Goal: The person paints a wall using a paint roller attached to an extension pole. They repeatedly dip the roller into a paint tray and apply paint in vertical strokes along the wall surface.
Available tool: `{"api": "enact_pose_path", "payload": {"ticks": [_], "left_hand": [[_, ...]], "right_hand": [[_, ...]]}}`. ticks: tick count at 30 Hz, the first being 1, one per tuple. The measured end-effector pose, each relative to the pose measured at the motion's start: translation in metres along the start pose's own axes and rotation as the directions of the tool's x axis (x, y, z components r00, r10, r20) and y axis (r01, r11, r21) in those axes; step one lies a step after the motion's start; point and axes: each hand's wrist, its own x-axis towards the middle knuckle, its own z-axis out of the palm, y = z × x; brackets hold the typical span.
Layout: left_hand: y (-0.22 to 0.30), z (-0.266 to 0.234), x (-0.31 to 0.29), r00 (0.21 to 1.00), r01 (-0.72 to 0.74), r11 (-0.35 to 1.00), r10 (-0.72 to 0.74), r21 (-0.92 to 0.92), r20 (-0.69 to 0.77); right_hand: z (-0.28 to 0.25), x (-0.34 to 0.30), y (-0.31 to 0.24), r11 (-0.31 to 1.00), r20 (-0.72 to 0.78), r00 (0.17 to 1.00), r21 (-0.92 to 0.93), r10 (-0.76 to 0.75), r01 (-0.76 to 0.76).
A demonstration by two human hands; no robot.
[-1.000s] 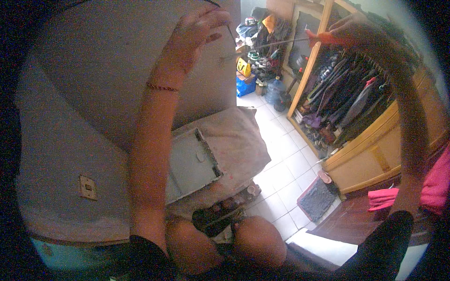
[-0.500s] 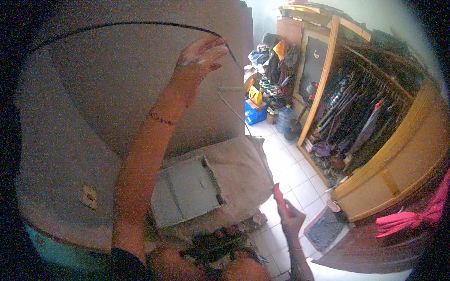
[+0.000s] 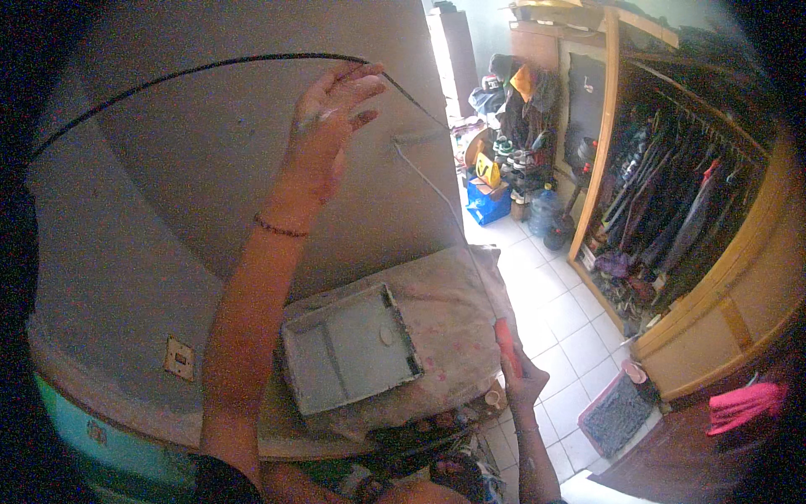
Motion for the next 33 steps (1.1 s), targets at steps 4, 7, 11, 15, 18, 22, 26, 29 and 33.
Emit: {"api": "enact_pose_path", "payload": {"ticks": [4, 7, 11, 15, 18, 22, 26, 29, 33], "left_hand": [[0.001, -0.001, 0.001, 1.000, 0.006, 1.000, -0.006, 0.012, 0.006], [0.005, 0.003, -0.001, 1.000, 0.013, 1.000, -0.013, 0.000, 0.009], [0.008, -0.001, -0.001, 0.999, 0.026, 1.000, -0.026, -0.010, 0.021], [0.008, -0.003, 0.000, 0.998, 0.002, 1.000, -0.001, -0.031, 0.061], [-0.001, -0.003, 0.003, 0.999, -0.005, 1.000, 0.005, -0.008, 0.051], [-0.004, -0.002, 0.003, 0.999, 0.010, 0.997, -0.006, -0.077, 0.053], [-0.012, -0.006, -0.005, 0.998, 0.002, 0.990, 0.008, -0.141, 0.070], [-0.005, 0.001, -0.012, 0.997, 0.030, 0.990, -0.020, -0.139, 0.076], [-0.003, -0.005, -0.017, 0.993, 0.040, 0.990, -0.024, -0.138, 0.116]], "right_hand": [[-0.001, 0.004, 0.007, 1.000, 0.001, 1.000, 0.023, 0.019, -0.019], [-0.003, 0.010, 0.010, 1.000, -0.003, 1.000, -0.023, -0.016, 0.016], [0.002, 0.019, 0.014, 1.000, 0.012, 1.000, -0.025, -0.016, 0.016], [0.011, 0.031, 0.025, 0.998, 0.032, 0.999, 0.057, 0.030, -0.032], [0.021, 0.028, 0.037, 0.989, 0.032, 0.999, 0.148, 0.026, -0.031], [0.033, 0.010, 0.047, 0.995, 0.046, 0.999, 0.096, 0.025, -0.029], [0.050, -0.005, 0.039, 0.993, 0.068, 0.996, 0.092, 0.065, -0.071], [0.059, -0.017, 0.033, 0.994, 0.046, 0.997, 0.096, 0.055, -0.059], [0.063, 0.001, 0.007, 0.986, 0.015, 0.999, 0.160, 0.034, -0.036]]}}
